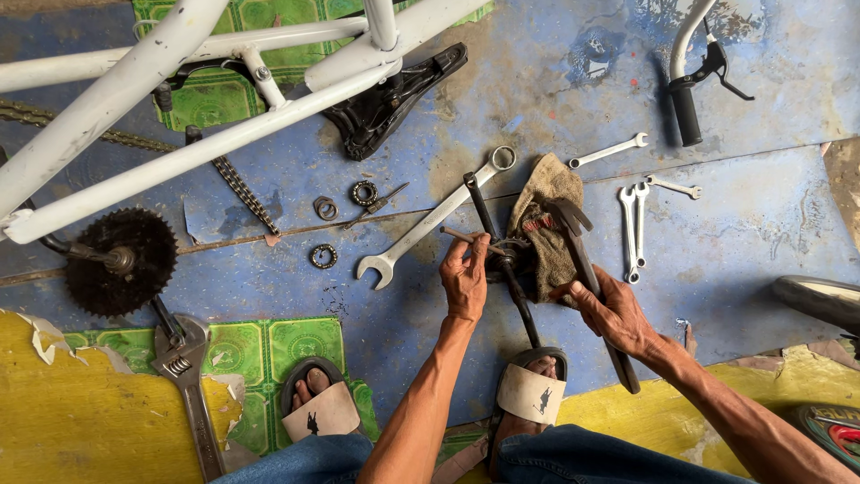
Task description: The person uses a hammer and a metal rod to tap a chainring onto a crank arm. They repeatedly strike the rod to seat the chainring, then rotate the crank to check the fit.
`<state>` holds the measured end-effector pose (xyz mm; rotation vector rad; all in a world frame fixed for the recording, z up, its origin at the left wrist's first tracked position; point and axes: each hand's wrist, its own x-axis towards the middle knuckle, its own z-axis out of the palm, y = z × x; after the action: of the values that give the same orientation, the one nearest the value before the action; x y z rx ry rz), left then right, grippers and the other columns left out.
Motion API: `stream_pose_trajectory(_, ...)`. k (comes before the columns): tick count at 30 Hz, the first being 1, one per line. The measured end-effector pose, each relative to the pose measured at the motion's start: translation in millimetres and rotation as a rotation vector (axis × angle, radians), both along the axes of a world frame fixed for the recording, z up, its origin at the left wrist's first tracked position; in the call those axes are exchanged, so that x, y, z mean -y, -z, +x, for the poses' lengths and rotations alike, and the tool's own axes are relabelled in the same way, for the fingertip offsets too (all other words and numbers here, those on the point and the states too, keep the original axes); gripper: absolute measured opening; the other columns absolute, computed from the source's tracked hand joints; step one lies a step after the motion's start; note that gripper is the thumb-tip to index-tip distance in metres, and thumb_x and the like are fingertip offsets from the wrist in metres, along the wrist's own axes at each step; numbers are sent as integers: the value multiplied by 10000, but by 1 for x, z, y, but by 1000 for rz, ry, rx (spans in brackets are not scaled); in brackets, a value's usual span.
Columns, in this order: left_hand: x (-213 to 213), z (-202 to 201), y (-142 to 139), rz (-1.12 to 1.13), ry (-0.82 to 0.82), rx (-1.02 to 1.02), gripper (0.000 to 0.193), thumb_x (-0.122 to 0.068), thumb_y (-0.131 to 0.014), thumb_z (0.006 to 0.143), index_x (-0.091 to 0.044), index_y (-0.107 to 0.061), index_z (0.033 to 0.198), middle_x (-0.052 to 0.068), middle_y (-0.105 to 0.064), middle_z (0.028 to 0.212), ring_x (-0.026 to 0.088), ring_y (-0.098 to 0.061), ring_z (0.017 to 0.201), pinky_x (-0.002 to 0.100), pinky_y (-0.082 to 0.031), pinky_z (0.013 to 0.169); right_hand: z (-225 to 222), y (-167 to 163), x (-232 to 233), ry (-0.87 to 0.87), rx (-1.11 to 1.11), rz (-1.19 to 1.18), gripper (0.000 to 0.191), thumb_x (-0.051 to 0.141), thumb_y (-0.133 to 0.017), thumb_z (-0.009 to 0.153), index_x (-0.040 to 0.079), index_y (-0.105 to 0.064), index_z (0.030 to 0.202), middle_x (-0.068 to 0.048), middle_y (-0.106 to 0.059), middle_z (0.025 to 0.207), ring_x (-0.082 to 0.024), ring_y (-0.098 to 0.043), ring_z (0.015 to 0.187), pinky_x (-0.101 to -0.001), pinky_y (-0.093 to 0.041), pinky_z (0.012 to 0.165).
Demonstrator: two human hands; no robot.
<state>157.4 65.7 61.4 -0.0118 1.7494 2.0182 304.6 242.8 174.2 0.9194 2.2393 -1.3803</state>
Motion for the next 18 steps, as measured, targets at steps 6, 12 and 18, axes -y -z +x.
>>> stream_pose_trajectory(6, 2, 5, 7, 24, 29, 43, 251, -260, -660, 1016, -19, -711, 1063, 103, -727, 970, 188, -724, 952, 331, -625, 837, -21, -21, -16, -188, -10, 206, 488, 562, -522, 921, 95, -659, 968, -9, -553, 540, -131, -473, 384, -341, -462, 333)
stream_pose_trajectory(12, -4, 13, 16, 138, -47, 33, 261, -234, -625, 1043, 15, -693, 1085, 124, -751, 1073, 191, -732, 1064, 335, -601, 969, -76, -93, -22, -485, -68, 397, 401, 455, -596, 914, 68, -615, 1020, -83, -596, 519, -203, -589, 383, -386, -505, 374)
stream_pose_trajectory(18, -10, 15, 17, 95, -62, 42, 248, -228, -620, 1039, 1, -707, 1077, 128, -768, 1043, 214, -745, 1029, 346, -607, 924, -124, -134, -9, -640, -140, 436, 381, 404, -664, 906, 39, -606, 996, -133, -645, 633, -298, -631, 475, -451, -493, 458)
